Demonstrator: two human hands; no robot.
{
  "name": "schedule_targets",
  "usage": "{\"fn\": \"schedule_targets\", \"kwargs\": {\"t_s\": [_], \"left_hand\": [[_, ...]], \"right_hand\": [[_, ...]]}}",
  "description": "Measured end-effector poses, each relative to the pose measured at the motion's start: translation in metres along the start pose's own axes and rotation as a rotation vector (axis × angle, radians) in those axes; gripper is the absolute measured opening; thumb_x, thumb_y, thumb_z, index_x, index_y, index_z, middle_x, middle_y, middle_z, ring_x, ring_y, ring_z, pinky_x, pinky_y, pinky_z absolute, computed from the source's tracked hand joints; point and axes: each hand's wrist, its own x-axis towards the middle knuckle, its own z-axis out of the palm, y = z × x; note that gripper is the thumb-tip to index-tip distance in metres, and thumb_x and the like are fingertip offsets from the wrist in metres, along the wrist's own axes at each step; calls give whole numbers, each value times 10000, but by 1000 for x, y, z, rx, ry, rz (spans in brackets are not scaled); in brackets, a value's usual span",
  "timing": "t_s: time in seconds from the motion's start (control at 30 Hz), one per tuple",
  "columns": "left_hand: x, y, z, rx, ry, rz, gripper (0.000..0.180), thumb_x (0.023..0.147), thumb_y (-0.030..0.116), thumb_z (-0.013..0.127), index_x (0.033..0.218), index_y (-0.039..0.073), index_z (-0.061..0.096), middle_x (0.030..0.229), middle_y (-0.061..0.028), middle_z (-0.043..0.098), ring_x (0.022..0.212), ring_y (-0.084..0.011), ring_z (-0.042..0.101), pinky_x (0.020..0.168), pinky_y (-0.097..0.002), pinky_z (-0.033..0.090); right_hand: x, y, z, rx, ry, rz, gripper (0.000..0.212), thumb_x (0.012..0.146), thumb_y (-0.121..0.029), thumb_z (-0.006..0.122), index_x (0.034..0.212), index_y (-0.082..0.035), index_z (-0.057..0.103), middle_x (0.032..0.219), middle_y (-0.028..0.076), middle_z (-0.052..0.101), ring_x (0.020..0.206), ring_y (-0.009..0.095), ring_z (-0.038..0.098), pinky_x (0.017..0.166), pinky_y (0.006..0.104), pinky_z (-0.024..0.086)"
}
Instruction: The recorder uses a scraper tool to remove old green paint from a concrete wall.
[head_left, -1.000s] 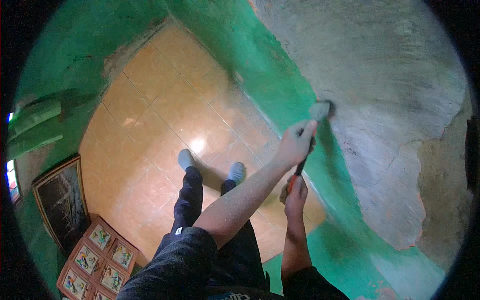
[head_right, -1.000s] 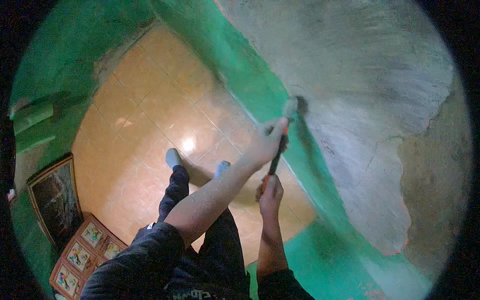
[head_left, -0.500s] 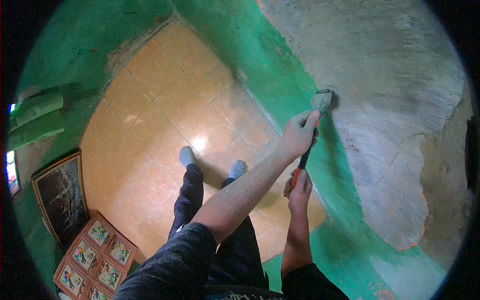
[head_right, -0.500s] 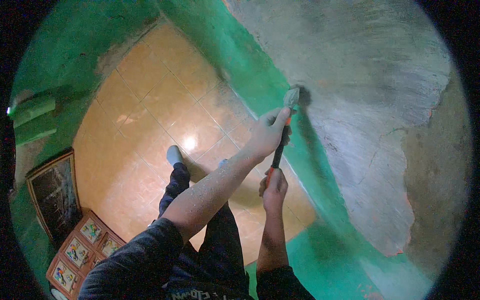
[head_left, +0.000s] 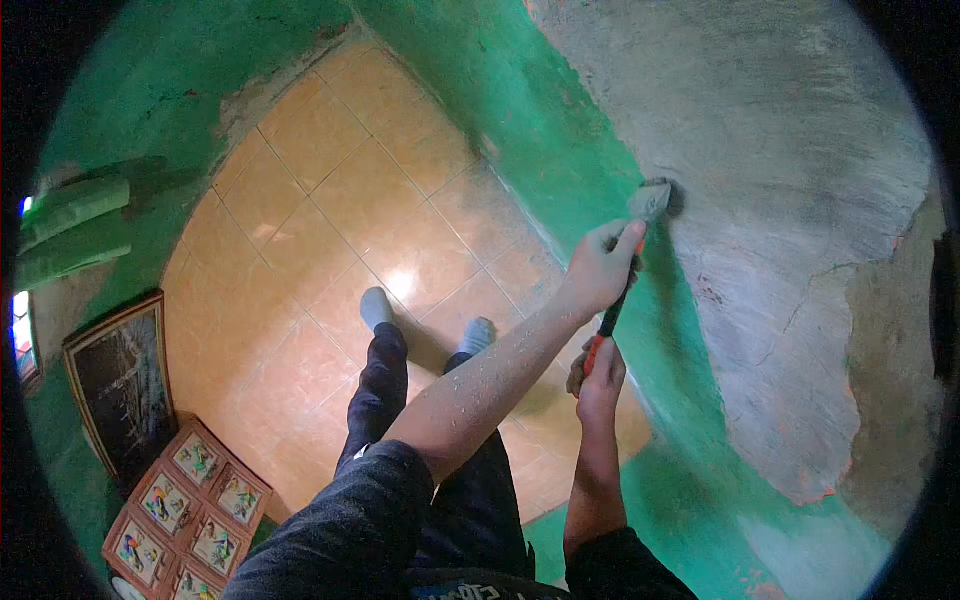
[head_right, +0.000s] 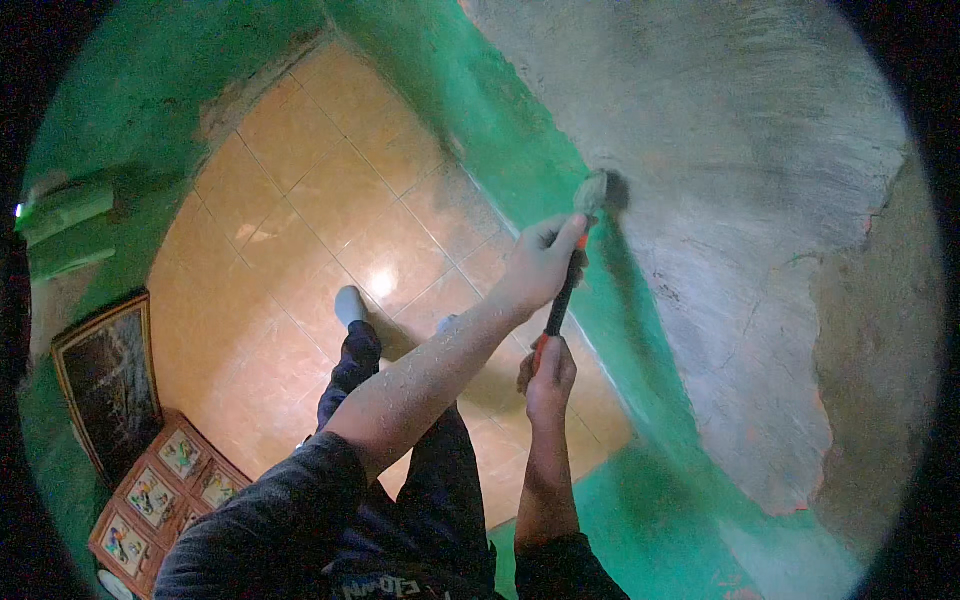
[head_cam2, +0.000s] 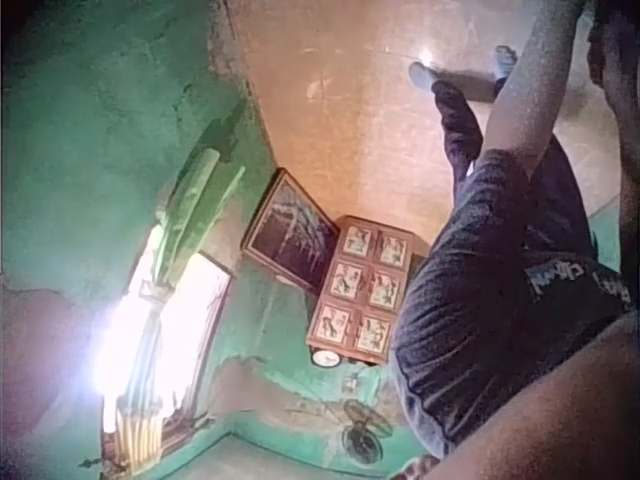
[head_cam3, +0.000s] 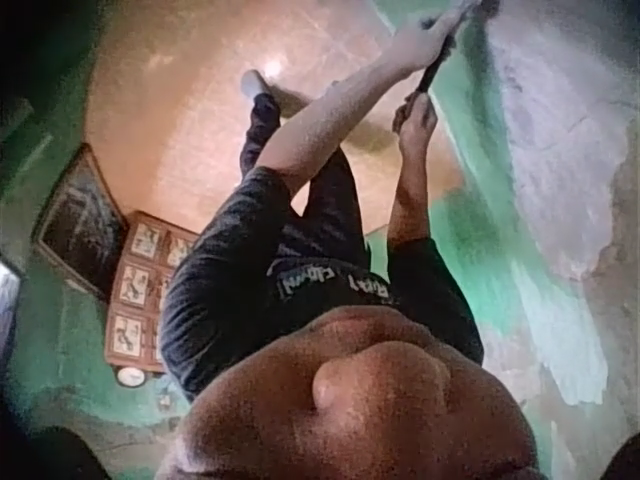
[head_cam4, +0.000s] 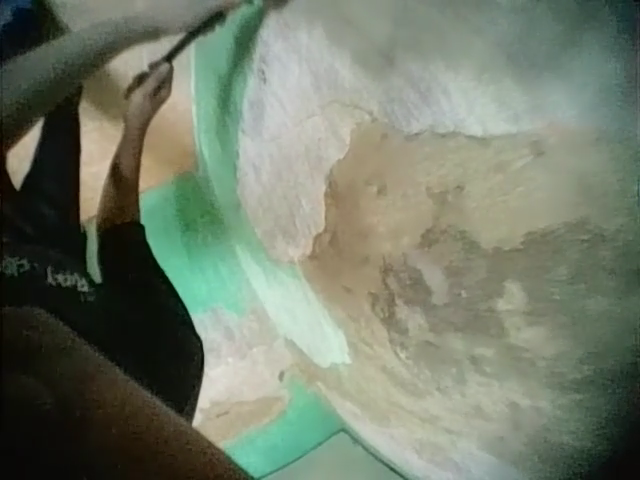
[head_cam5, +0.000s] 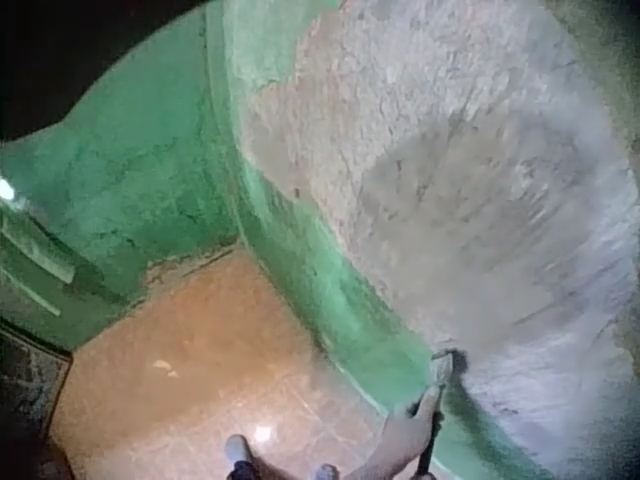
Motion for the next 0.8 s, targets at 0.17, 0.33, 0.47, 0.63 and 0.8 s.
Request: {"fn": "schedule_targets", "kwargs": {"t_s": [0.17, 0.33, 0.47, 0.63, 0.8], "left_hand": [[5, 16, -5, -30, 30, 60, 410, 1018, 420, 521, 924, 32, 612, 670, -39, 589, 539, -127, 567, 523, -299, 468], [1, 16, -7, 2, 12, 40, 402, 1015, 413, 528, 878, 40, 592, 654, -33, 577, 540, -123, 560, 529, -303, 458], [3, 18, -9, -5, -9, 45, 396, 1014, 402, 531, 853, 46, 588, 652, -24, 572, 553, -119, 560, 547, -297, 453], [-2, 19, -9, 100, -26, 66, 419, 1014, 413, 520, 861, 31, 599, 664, -39, 595, 568, -127, 581, 565, -307, 469], [5, 19, -11, 84, -28, 90, 426, 1013, 420, 517, 896, 21, 609, 676, -50, 604, 586, -136, 598, 568, -315, 474]], "right_hand": [[6, -12, 14, -5, -57, -73, 433, 1055, -470, 382, 938, -70, 502, 543, 10, 442, 369, 102, 375, 354, 270, 302], [-1, -10, 10, -29, -5, -47, 418, 1057, -445, 386, 929, -67, 509, 552, 16, 459, 390, 103, 401, 373, 269, 329], [1, -11, 17, -42, 10, -74, 419, 1055, -450, 392, 926, -67, 506, 551, 15, 455, 391, 106, 401, 372, 273, 329], [-1, -8, 13, 20, 41, -19, 434, 1048, -481, 404, 927, -76, 503, 539, 9, 447, 365, 106, 375, 349, 272, 304], [5, -7, 12, -33, 47, -68, 445, 1047, -485, 397, 920, -72, 503, 526, 5, 431, 360, 108, 359, 351, 274, 295]]}}
